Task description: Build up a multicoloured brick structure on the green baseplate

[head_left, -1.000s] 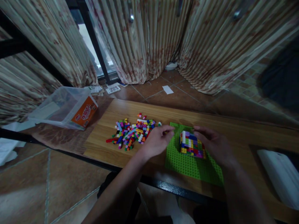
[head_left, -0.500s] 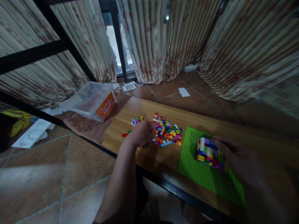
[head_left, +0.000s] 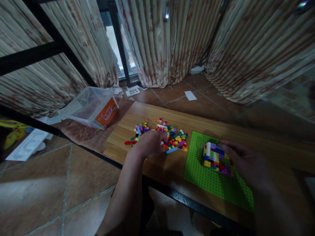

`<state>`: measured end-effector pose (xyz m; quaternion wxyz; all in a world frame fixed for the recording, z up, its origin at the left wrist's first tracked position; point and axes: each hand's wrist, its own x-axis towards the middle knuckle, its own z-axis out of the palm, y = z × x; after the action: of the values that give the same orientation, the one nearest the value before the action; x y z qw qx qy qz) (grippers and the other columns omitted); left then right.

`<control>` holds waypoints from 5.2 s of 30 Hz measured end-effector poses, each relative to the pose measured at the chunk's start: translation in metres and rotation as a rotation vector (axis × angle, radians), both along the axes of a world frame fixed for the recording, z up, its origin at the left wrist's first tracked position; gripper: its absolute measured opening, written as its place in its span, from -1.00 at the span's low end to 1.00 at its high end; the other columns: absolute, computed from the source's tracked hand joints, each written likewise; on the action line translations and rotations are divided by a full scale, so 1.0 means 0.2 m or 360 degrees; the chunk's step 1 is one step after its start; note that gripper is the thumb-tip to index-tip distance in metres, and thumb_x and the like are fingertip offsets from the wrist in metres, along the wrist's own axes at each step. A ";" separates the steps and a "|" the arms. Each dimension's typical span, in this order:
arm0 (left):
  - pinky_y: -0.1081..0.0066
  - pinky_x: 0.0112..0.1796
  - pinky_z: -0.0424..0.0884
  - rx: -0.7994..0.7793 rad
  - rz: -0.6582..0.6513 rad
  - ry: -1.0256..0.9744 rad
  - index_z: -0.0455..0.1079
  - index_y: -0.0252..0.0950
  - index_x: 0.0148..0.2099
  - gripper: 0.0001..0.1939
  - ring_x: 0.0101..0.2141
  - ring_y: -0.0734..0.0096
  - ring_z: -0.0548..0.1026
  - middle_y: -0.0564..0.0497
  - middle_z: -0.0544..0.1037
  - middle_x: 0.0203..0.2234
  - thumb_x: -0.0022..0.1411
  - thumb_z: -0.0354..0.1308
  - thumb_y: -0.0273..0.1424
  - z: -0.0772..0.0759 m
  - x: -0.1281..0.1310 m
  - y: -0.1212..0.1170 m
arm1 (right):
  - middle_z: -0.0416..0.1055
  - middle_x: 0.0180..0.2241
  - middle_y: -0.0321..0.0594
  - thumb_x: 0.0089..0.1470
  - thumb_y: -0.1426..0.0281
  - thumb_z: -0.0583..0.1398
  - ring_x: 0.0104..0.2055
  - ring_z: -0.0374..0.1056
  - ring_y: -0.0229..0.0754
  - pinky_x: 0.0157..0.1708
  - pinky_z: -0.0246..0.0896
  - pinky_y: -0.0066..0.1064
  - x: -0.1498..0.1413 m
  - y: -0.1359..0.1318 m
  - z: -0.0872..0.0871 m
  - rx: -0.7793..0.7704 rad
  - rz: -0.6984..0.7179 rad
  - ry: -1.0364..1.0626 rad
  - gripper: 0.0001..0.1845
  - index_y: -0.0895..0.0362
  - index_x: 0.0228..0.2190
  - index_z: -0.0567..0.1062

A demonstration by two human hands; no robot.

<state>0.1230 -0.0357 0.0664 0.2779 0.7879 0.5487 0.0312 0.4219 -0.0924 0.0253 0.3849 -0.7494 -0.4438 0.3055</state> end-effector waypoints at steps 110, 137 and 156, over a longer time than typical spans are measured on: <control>0.52 -0.48 0.19 0.0064 0.0357 -0.0850 0.53 -0.32 -0.39 -0.81 -0.52 0.52 0.34 0.08 0.46 -0.58 0.16 0.15 -0.34 -0.09 0.07 0.03 | 0.46 -0.27 -0.15 0.08 0.43 0.14 -0.26 0.42 -0.12 -0.20 0.31 -0.26 -0.59 -0.05 -0.11 0.0386 0.0658 -0.0352 -0.83 0.12 -0.27 0.52; 0.51 -0.40 0.28 0.0072 0.0134 -0.0441 0.57 -0.30 -0.32 -0.80 -0.43 0.44 0.45 0.02 0.58 -0.46 0.10 0.10 -0.48 -0.09 0.03 0.02 | 0.41 -0.04 0.09 0.16 0.40 0.09 0.04 0.30 0.10 0.05 0.25 0.00 -0.58 0.03 -0.17 0.0551 0.0602 -0.0881 -0.68 0.24 -0.09 0.49; 0.30 -0.09 0.38 0.0341 0.0765 -0.0179 0.53 -0.26 -0.05 -0.61 -0.17 0.23 0.53 -0.11 0.60 -0.17 0.10 0.05 -0.57 -0.10 -0.12 0.11 | 0.49 -0.08 -0.15 0.22 0.30 0.09 -0.04 0.42 -0.08 -0.04 0.33 -0.19 -0.56 -0.04 -0.10 0.0718 0.0630 -0.0522 -0.76 0.03 -0.23 0.55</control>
<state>0.0989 -0.0139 0.0456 0.2075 0.6570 0.6973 0.1978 0.3098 -0.1011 0.0051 0.3978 -0.5839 -0.6930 0.1438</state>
